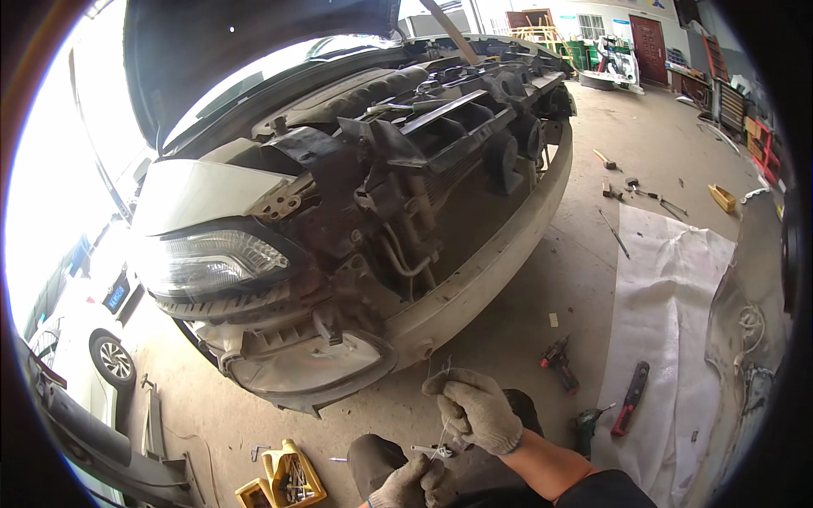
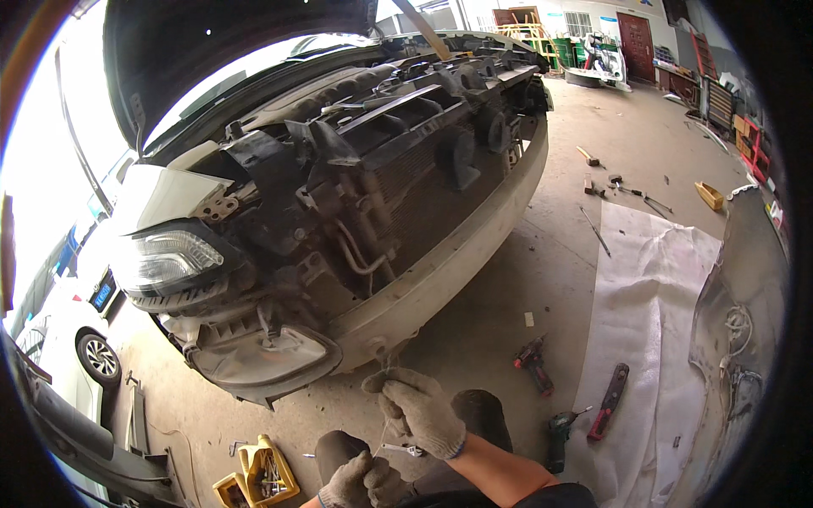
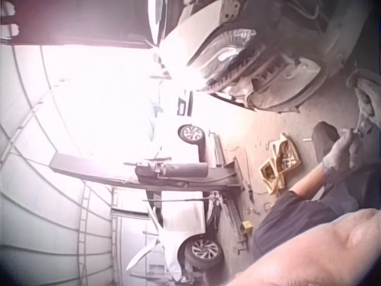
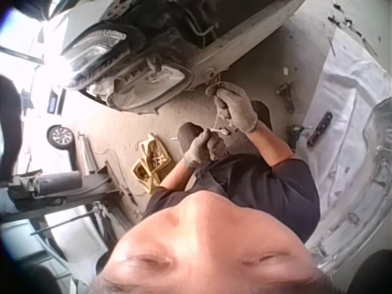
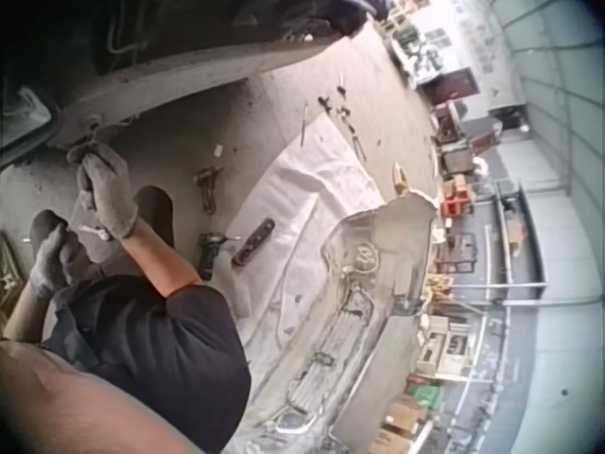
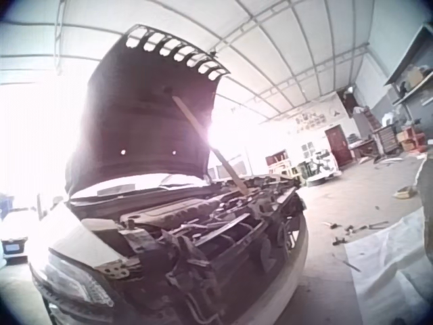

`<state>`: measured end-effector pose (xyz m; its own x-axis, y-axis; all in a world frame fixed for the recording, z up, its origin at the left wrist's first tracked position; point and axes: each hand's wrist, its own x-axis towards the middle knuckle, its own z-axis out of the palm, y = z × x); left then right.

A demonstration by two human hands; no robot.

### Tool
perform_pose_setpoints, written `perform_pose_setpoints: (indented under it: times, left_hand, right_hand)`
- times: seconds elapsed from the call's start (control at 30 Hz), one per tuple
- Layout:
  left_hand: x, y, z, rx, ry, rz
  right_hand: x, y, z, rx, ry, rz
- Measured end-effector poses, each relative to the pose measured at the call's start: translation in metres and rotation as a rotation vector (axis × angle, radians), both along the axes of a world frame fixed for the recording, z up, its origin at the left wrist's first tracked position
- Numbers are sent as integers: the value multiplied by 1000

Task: The person uses a power drill to remove fasteners from the front bumper area of a white car, then removes a plastic cover and manipulates wiring and clips by hand to detach and reposition bumper components.

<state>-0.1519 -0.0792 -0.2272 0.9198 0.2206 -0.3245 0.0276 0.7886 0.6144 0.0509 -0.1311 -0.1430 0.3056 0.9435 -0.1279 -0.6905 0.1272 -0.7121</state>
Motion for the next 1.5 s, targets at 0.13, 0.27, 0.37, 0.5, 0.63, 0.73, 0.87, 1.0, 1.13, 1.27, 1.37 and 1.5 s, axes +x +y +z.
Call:
perform_pose_setpoints:
  times: [0.13,0.27,0.37,0.5,0.63,0.73,0.87,1.0,1.13,1.27,1.37,1.5]
  left_hand:
    - [2,-9,8,7,-45,-39]
    - [1,-7,18,196,7,-42]
    - [-1,0,-1,177,-64,-19]
    - [-5,-2,-10,280,-45,35]
    - [2,-15,21,402,-63,112]
    - [-1,7,-9,476,47,184]
    - [12,34,-2,608,56,-13]
    - [26,7,48,482,122,31]
    - [24,-2,54,532,97,99]
    - [26,-2,59,596,193,119]
    - [25,5,80,654,189,68]
    - [7,14,80,784,231,-73]
  right_hand:
    - [2,-3,1,13,-12,-50]
    - [5,-5,5,17,10,-62]
    - [5,-4,5,20,4,-70]
    - [4,-2,15,-50,38,-140]
    - [32,-1,20,116,-217,-352]
    - [37,-4,32,119,-60,-252]
    - [6,-5,26,-15,-82,31]
    - [-5,5,7,5,-55,-11]
    - [-1,3,7,-89,-31,-83]
    - [6,13,7,-59,60,-284]
    - [27,14,2,-29,-520,-528]
    - [75,9,-12,172,-749,-795]
